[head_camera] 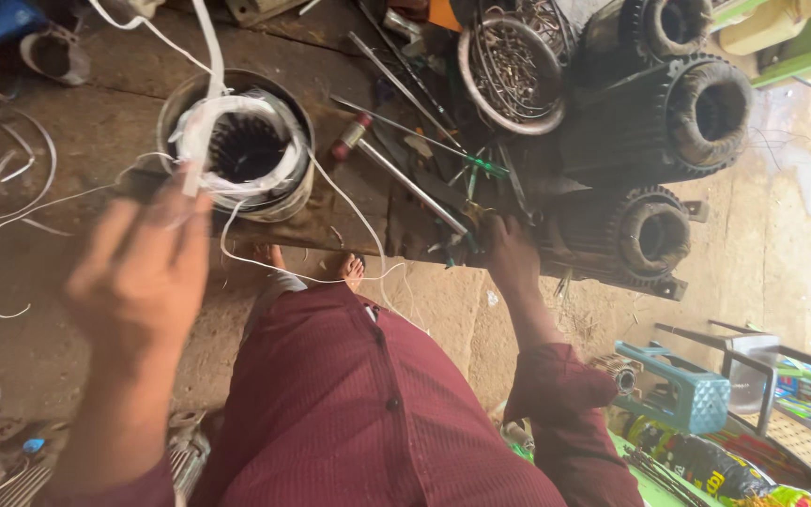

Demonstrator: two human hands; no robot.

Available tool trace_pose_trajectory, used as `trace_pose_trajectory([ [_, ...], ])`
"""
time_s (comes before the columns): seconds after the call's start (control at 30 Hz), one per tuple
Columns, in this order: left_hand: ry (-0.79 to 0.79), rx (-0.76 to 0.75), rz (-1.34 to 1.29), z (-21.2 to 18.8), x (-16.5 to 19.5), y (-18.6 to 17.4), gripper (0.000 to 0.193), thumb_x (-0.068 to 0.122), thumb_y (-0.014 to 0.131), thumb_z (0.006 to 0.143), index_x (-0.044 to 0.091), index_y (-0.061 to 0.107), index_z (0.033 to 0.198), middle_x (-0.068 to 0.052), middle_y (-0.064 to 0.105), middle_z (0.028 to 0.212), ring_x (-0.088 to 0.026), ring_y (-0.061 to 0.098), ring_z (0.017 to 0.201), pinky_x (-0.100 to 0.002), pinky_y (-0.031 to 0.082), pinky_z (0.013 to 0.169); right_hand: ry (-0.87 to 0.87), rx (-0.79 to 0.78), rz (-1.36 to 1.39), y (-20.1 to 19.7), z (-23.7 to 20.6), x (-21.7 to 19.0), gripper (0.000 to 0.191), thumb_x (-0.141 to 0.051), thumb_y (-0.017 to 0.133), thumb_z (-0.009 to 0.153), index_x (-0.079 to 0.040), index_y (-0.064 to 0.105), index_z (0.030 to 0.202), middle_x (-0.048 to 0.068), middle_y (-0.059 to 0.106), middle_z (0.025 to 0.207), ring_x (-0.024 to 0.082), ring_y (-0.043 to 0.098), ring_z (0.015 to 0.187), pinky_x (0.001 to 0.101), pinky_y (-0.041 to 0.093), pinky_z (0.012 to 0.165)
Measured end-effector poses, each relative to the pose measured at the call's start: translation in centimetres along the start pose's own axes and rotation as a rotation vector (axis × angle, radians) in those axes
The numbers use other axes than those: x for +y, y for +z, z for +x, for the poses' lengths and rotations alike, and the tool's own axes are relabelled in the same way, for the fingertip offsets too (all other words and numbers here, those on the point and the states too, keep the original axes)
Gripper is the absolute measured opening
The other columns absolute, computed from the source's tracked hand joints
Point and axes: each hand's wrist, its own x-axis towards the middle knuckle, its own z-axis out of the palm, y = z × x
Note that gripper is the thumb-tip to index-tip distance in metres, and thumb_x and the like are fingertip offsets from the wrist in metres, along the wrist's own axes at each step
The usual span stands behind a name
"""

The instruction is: The person fits white-insulated wire coils into the slots of an electric motor stator, pressing the windings down by hand and tapping them with a mallet to seat them. They use a screwdriver to adjust the windings and pull the wire ends taut while working around the stator.

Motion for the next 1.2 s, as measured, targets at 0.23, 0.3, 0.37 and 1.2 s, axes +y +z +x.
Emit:
trace_pose_trajectory([
  [0.23, -0.176, 0.030, 0.165, -4.7, -0.2, -0.9, 0.024, 0.017, 0.078, 0.114, 0.020, 0.077, 0.138, -0.003, 0.065, 0.086, -0.019, 0.063, 0.068, -0.034, 0.052, 0.063, 0.122, -0.270, 0.112, -1.5, -0.1, 3.2, 0.028, -0.027, 0.071, 0.091, -0.010, 0.071, 0.113, 0.017, 0.071, 0.095, 0.041, 0.067, 0.088, 0.0537, 0.052, 0.076],
  [0.3, -0.253, 0.017, 0.209, -5.8, 0.1, -1.4, 0.022, 0.021, 0.078, 0.112, 0.020, 0.079, 0.134, -0.003, 0.066, 0.085, -0.021, 0.064, 0.068, -0.036, 0.052, 0.062, 0.238, -0.421, 0.405, -3.2, -0.9, 3.3, 0.042, -0.041, 0.079, 0.087, -0.003, 0.073, 0.104, 0.013, 0.072, 0.089, 0.025, 0.066, 0.080, 0.0420, 0.051, 0.073],
  [0.37, -0.328, -0.011, 0.221, -6.6, 0.5, -1.8, 0.020, 0.024, 0.078, 0.109, 0.019, 0.082, 0.128, -0.005, 0.067, 0.085, -0.025, 0.066, 0.069, -0.039, 0.052, 0.062, 0.426, -0.556, 0.948, -5.2, -2.4, 2.4, 0.042, -0.036, 0.076, 0.092, 0.000, 0.077, 0.112, 0.006, 0.061, 0.085, 0.015, 0.048, 0.073, 0.0335, 0.037, 0.061],
  [1.2, -0.355, 0.031, -0.194, -6.3, 6.2, -5.4, 0.015, 0.018, 0.074, 0.101, 0.006, 0.069, 0.093, -0.006, 0.065, 0.085, -0.026, 0.066, 0.078, -0.040, 0.052, 0.069, -0.284, -1.436, 2.098, -2.4, 0.3, -17.8, 0.077, -0.087, 0.056, 0.080, -0.012, 0.057, 0.094, -0.002, 0.048, 0.076, 0.007, 0.040, 0.058, 0.0247, 0.032, 0.056],
])
